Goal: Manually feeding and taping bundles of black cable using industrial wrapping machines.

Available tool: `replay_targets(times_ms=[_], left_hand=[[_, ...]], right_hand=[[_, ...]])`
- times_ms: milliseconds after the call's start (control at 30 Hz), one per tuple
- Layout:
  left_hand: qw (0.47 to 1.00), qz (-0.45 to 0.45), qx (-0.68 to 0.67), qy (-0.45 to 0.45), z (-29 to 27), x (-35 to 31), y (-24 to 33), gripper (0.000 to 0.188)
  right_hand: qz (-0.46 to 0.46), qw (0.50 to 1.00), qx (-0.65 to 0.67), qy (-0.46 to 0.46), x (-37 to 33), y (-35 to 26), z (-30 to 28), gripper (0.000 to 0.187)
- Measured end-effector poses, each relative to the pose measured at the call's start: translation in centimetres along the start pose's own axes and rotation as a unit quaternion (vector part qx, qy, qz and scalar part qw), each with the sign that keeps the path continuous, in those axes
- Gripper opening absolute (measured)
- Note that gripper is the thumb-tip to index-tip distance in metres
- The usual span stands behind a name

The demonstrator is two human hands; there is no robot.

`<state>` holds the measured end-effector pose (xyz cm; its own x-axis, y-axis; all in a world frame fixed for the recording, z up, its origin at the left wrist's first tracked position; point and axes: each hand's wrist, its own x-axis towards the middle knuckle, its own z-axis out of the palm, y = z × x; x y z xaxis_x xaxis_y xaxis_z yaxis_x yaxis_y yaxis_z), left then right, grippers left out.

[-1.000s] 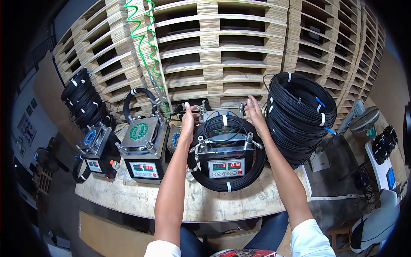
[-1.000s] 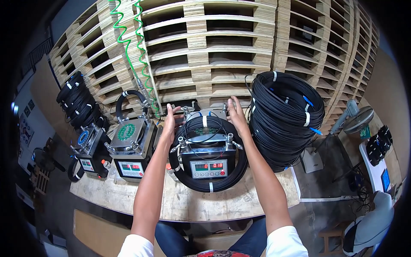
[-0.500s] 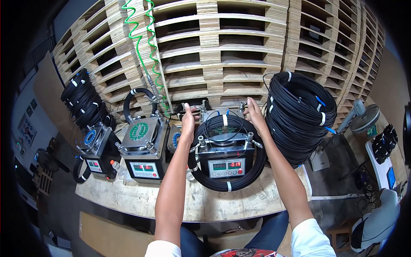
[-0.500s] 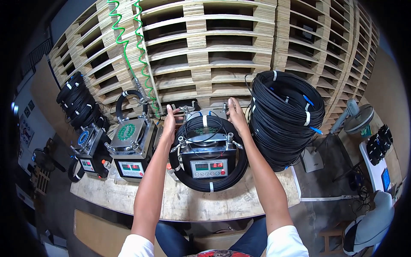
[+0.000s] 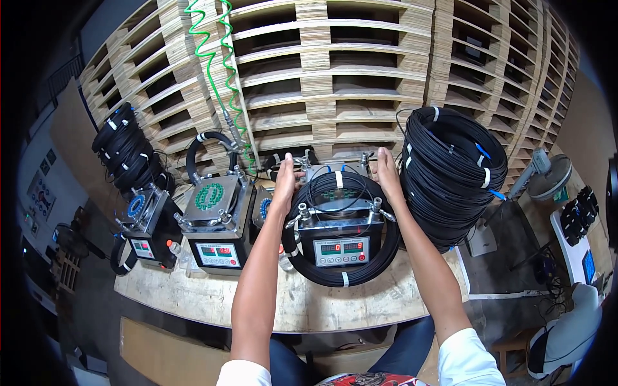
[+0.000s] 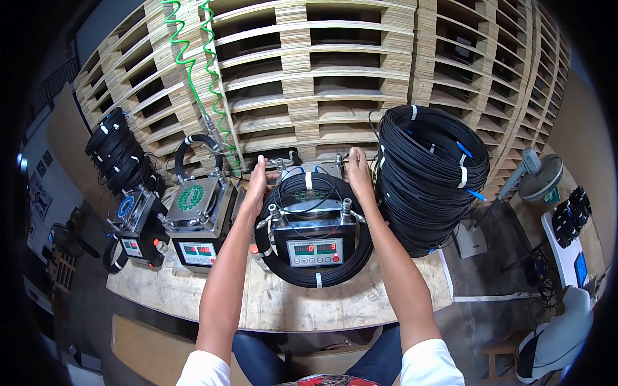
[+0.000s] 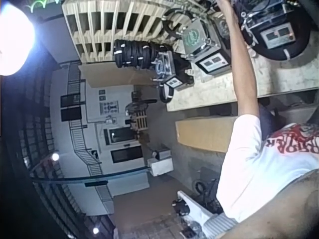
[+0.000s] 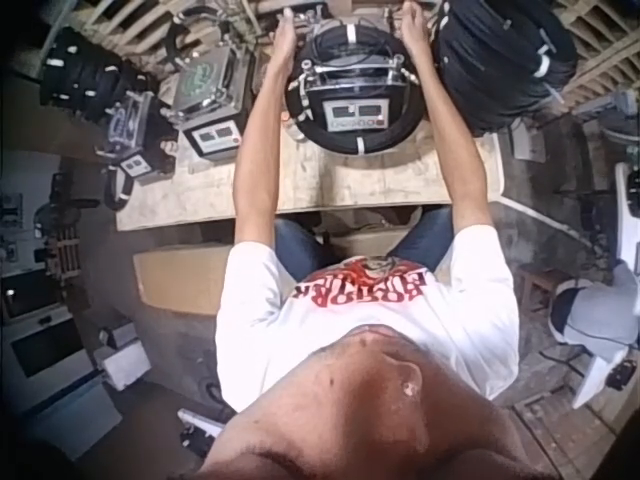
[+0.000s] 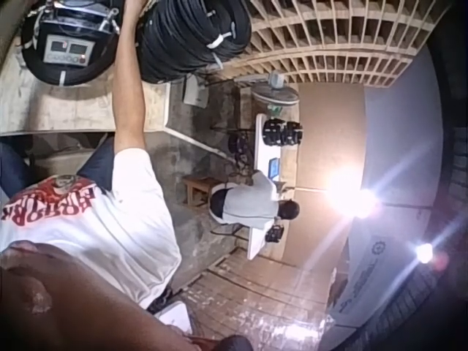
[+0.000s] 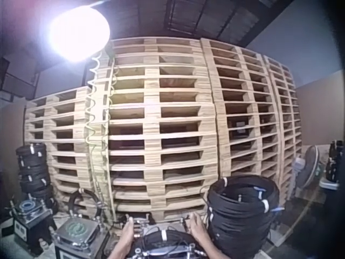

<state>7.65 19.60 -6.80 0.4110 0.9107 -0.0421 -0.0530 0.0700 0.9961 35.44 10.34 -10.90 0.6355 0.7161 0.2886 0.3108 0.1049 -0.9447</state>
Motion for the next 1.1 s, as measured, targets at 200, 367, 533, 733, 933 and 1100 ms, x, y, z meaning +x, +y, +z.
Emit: replay_targets(times_ms=[200, 367, 533, 733, 933, 1100], left_hand=[[0.996, 0.036, 0.020, 0.079, -2.6, 1.5, -2.6, 0.075], [0.991, 0.025, 0.029, 0.127, -1.0, 1.2, -2.1, 0.075], [0.997, 0.015, 0.014, 0.071, -2.3, 0.6, -1.5, 0.078], [1.000, -0.002, 0.017, 0.019, -0.7, 0.0, -1.0, 0.083], [0.998, -0.018, 0.048, 0.022, -2.2, 2.1, -2.3, 0.081], [0.997, 0.014, 0.047, 0.056, -1.5, 1.9, -2.5, 0.080]], right_hand=[[-0.023, 0.998, 0.007, -0.061, -2.6, -3.1, 2.3, 0.062], [-0.014, 0.994, 0.080, -0.066, -2.0, -2.3, 1.2, 0.060], [0.052, 0.996, 0.064, -0.039, -2.9, -3.6, 1.6, 0.059], [0.011, 0.999, -0.034, -0.030, -2.4, -3.1, 1.1, 0.063], [0.007, 0.997, -0.017, -0.080, -1.7, -2.3, 1.8, 0.063], [-0.005, 0.996, 0.069, -0.052, -1.7, -1.9, 1.6, 0.062]])
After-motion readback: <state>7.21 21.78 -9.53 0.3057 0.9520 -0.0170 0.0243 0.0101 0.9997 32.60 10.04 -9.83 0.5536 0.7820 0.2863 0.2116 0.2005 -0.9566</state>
